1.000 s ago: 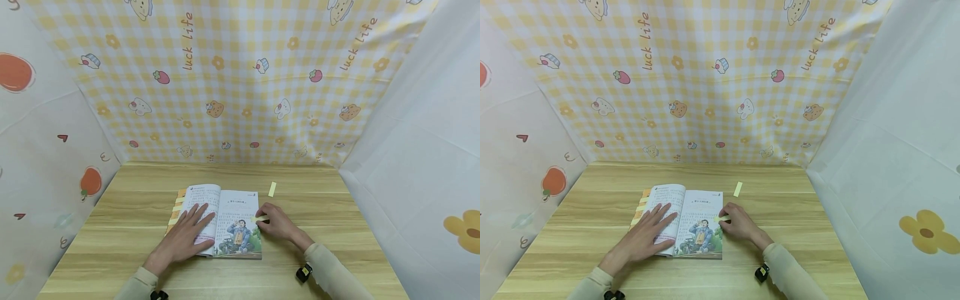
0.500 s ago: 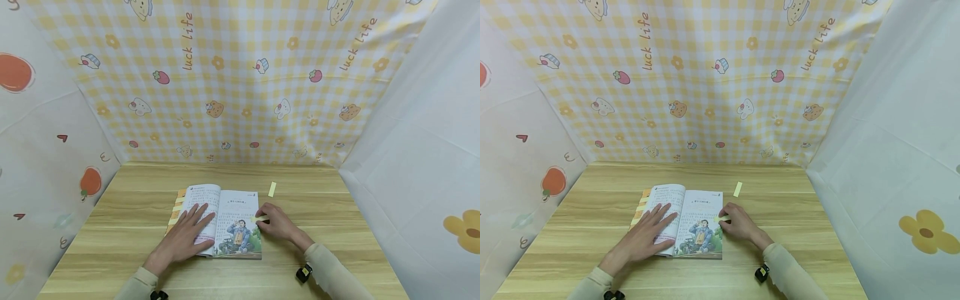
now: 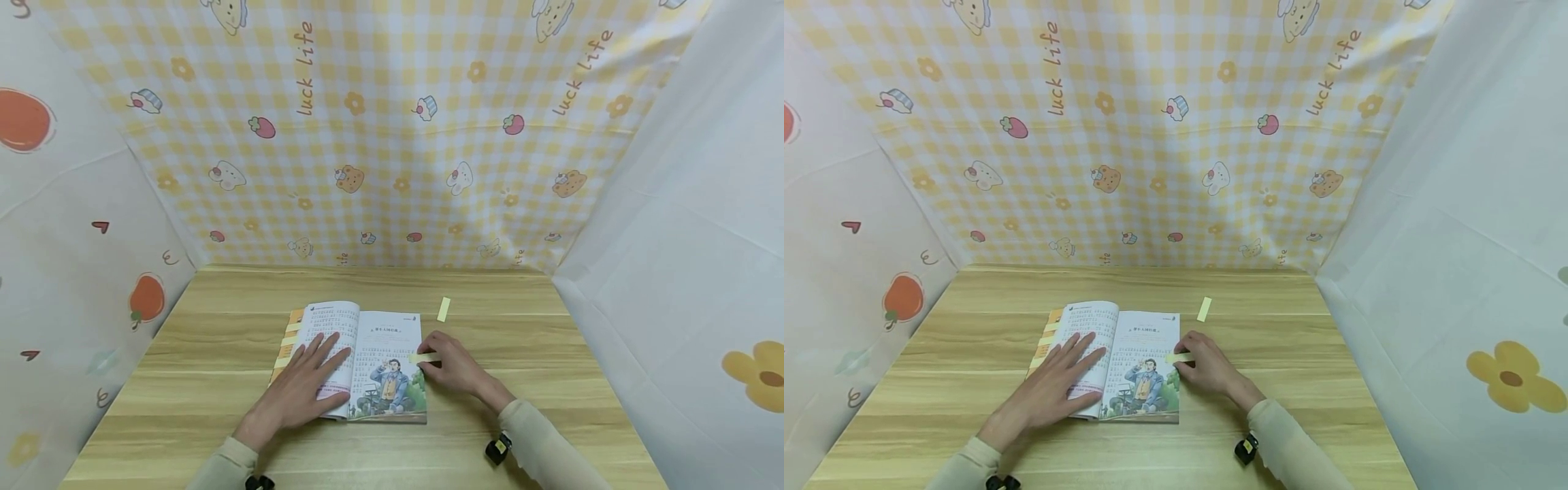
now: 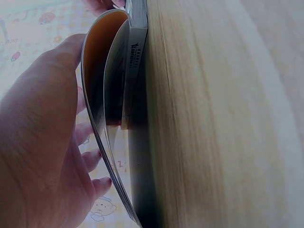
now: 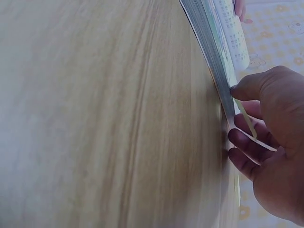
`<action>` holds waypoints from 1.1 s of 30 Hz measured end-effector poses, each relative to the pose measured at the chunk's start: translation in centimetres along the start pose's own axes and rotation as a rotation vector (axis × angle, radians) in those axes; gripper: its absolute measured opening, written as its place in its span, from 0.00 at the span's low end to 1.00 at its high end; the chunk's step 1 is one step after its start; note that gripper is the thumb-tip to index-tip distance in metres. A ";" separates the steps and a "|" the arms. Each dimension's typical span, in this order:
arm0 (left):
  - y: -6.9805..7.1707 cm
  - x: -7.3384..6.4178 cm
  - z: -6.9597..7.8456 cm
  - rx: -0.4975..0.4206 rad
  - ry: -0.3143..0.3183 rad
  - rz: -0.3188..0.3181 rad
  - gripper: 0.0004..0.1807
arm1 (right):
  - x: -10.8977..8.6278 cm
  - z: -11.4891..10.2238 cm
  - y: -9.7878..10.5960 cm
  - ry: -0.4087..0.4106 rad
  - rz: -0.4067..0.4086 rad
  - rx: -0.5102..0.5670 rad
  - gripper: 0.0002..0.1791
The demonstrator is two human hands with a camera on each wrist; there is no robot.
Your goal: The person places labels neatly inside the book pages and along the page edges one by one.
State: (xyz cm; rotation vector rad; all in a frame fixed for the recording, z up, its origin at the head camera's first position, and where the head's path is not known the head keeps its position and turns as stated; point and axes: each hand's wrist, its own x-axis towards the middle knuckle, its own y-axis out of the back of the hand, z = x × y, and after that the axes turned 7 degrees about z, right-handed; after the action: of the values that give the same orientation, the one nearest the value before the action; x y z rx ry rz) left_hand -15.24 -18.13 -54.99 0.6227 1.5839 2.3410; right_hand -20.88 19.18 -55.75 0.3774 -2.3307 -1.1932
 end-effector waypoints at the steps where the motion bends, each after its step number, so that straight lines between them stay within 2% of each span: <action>1: 0.0 0.0 0.0 0.000 0.000 0.002 0.46 | 0.0 0.0 0.0 0.005 0.003 -0.001 0.10; 7: 0.0 0.0 0.0 0.002 -0.001 0.008 0.46 | -0.6 -0.4 0.3 0.049 0.024 -0.025 0.18; 11: -0.1 0.1 0.0 -0.001 0.002 0.006 0.46 | -1.1 -0.6 0.6 0.085 0.013 -0.062 0.27; 16: -0.1 0.1 0.1 -0.006 0.006 0.000 0.47 | -1.6 -0.8 0.9 0.148 0.008 -0.100 0.32; 22: -0.1 0.1 0.1 -0.008 0.004 0.000 0.47 | -2.2 -0.7 1.1 0.253 0.035 -0.181 0.32; 33: -0.1 0.1 0.1 -0.008 -0.013 0.012 0.46 | -3.0 -0.3 0.7 0.339 0.044 -0.265 0.28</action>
State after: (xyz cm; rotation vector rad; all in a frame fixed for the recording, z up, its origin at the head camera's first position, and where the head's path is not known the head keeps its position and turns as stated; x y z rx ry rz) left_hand -15.25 -18.02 -55.02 0.6464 1.5685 2.3463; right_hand -18.20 20.71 -55.92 0.3967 -1.8579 -1.2851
